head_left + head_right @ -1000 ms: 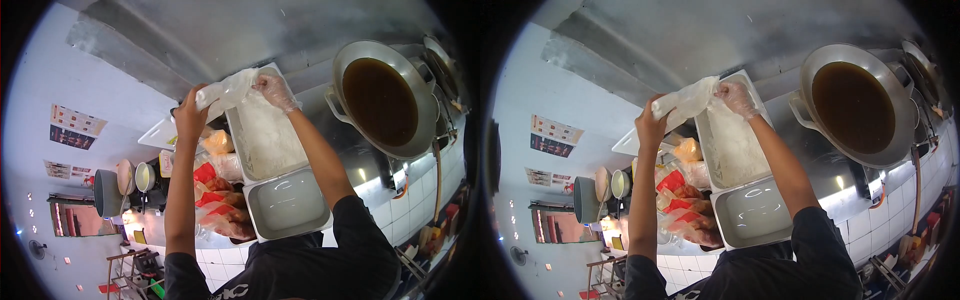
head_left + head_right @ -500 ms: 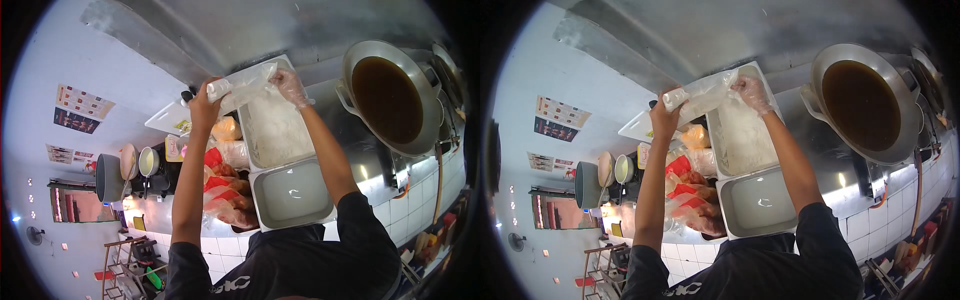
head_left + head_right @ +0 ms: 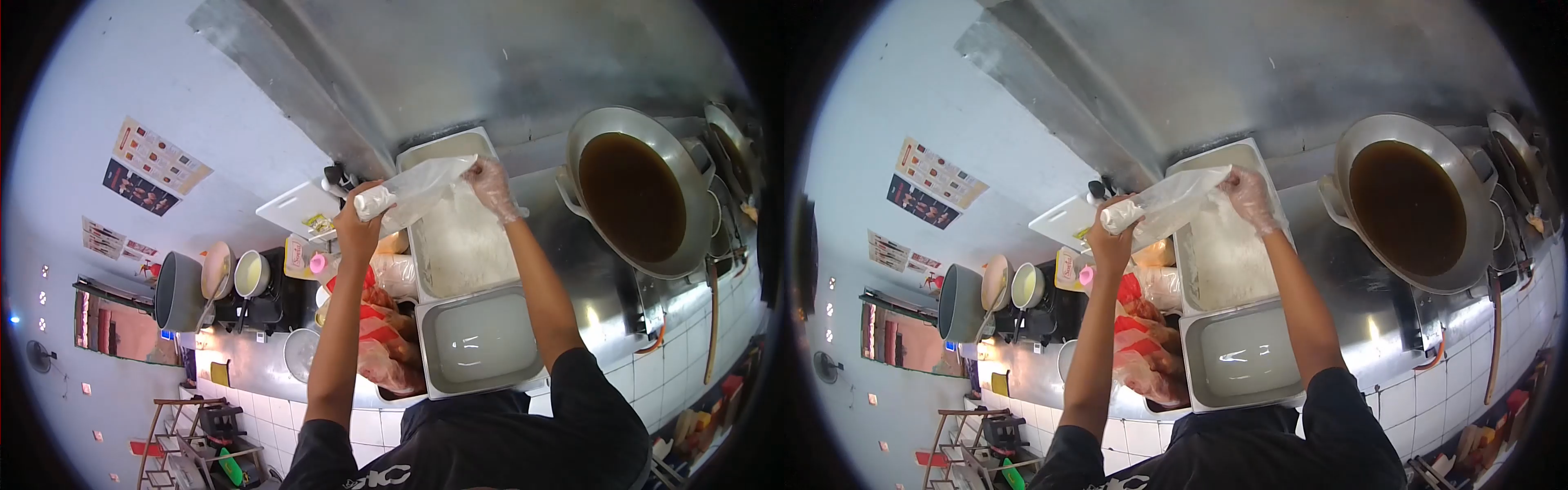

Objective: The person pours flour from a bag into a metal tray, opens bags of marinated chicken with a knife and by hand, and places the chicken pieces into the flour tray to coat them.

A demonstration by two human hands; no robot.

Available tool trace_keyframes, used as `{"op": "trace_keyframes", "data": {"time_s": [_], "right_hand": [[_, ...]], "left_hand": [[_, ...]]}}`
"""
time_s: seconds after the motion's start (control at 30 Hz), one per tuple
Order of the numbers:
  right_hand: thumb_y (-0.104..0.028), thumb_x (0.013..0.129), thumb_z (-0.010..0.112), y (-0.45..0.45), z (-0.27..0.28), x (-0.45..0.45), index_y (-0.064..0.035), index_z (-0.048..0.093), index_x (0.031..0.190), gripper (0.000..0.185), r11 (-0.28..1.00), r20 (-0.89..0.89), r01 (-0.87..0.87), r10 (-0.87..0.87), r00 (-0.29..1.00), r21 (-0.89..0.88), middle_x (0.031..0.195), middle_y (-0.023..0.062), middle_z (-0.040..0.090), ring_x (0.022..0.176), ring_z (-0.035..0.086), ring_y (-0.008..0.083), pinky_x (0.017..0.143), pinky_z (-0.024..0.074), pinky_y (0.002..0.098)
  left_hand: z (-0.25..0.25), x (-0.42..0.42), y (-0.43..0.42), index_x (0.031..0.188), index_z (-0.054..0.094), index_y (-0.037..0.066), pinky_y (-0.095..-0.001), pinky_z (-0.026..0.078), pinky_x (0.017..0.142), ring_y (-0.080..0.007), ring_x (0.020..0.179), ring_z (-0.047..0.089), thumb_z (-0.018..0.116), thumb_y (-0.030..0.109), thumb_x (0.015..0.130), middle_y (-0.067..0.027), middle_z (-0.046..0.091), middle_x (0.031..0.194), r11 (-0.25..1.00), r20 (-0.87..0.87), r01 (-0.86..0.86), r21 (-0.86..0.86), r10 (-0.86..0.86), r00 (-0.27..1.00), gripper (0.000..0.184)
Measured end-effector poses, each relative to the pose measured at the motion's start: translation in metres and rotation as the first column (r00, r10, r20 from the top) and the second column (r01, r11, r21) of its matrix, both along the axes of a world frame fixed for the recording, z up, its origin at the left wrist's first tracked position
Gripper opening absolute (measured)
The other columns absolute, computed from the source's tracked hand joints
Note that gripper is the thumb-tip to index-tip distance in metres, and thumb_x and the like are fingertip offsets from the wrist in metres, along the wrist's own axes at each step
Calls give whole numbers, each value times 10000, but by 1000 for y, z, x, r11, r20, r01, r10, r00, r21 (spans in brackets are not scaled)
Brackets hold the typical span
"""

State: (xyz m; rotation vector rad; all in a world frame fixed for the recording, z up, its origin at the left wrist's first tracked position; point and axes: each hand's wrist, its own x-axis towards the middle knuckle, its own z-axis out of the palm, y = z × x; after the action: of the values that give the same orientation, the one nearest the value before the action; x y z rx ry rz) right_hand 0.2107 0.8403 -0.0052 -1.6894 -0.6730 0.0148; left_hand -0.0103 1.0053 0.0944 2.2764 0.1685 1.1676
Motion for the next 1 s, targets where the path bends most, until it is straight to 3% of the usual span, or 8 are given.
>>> {"op": "trace_keyframes", "data": {"time_s": [0.27, 0.4, 0.47, 0.6, 0.7, 0.8, 0.87, 1.0], "right_hand": [[-187, 858, 709, 43, 132, -9, -53, 678, 890, 141, 956, 404, -174, 258, 878, -234, 793, 137, 671, 752, 632, 309, 736, 494, 412], [-104, 838, 636, 67, 185, -42, -36, 620, 819, 73, 857, 520, -285, 492, 698, -429, 771, 169, 633, 715, 606, 314, 693, 467, 438], [-56, 824, 613, 74, 195, -55, -27, 593, 804, 40, 765, 494, -249, 592, 637, -595, 770, 172, 626, 711, 610, 319, 686, 459, 449], [-36, 766, 573, 74, 188, -44, -21, 524, 744, 55, 791, 629, -88, 544, 556, -606, 730, 210, 566, 678, 520, 368, 650, 434, 454], [-27, 761, 567, 68, 170, -29, -20, 514, 742, 57, 770, 631, -21, 539, 558, -638, 722, 212, 550, 673, 506, 375, 640, 423, 463], [-5, 756, 554, 62, 136, 12, -20, 513, 756, 44, 856, 619, -100, 443, 648, -508, 733, 213, 551, 674, 502, 379, 645, 422, 474], [8, 758, 542, 56, 149, -11, -27, 512, 765, 47, 831, 685, 77, 397, 611, -550, 742, 220, 552, 682, 517, 379, 655, 424, 481], [-3, 771, 541, 52, 148, -5, -39, 509, 774, 48, 830, 745, 65, 458, 486, -553, 752, 218, 560, 712, 560, 400, 655, 432, 479]], "left_hand": [[-103, -18, 2, 1180, 617, -61, -365, 497, 898, -194, 1003, 627, 703, 281, 979, -131, 665, 1155, 596, 79, -252, -762, 471, 879, 406], [-148, 4, -25, 1296, 535, -22, -368, 506, 892, -183, 1034, 608, 695, 315, 986, -110, 621, 1221, 294, 233, 95, -951, 480, 846, 485], [-165, 9, -40, 1481, 336, 62, -437, 494, 948, -217, 1183, 555, 752, 269, 942, -147, 531, 1368, -79, 257, 308, -948, 380, 888, 711], [-150, -45, -111, 1576, 193, 159, -482, 487, 1032, -252, 1230, 547, 714, 202, 958, -124, 510, 1376, -235, 338, 329, -914, 5, 941, 810], [-92, -181, -133, 1496, 398, 38, -453, 475, 1076, -297, 1269, 584, 573, 321, 1043, -182, 556, 1416, -146, 404, 449, -882, -723, 560, 561], [-131, -313, -123, 1447, 467, 19, -481, 449, 1093, -324, 1242, 609, 590, 468, 1004, -202, 620, 1320, -113, 310, 483, -868, -883, 352, 643], [-148, -396, -127, 1459, 446, 25, -484, 432, 1108, -326, 1270, 583, 599, 475, 993, -209, 616, 1318, -287, 460, 363, -886, -636, 620, 666], [-223, -516, -161, 1450, 474, 23, -403, 379, 1142, -262, 1337, 525, 538, 408, 1034, -150, 588, 1391, -42, 12, 1, -999, -275, 961, 571]]}}
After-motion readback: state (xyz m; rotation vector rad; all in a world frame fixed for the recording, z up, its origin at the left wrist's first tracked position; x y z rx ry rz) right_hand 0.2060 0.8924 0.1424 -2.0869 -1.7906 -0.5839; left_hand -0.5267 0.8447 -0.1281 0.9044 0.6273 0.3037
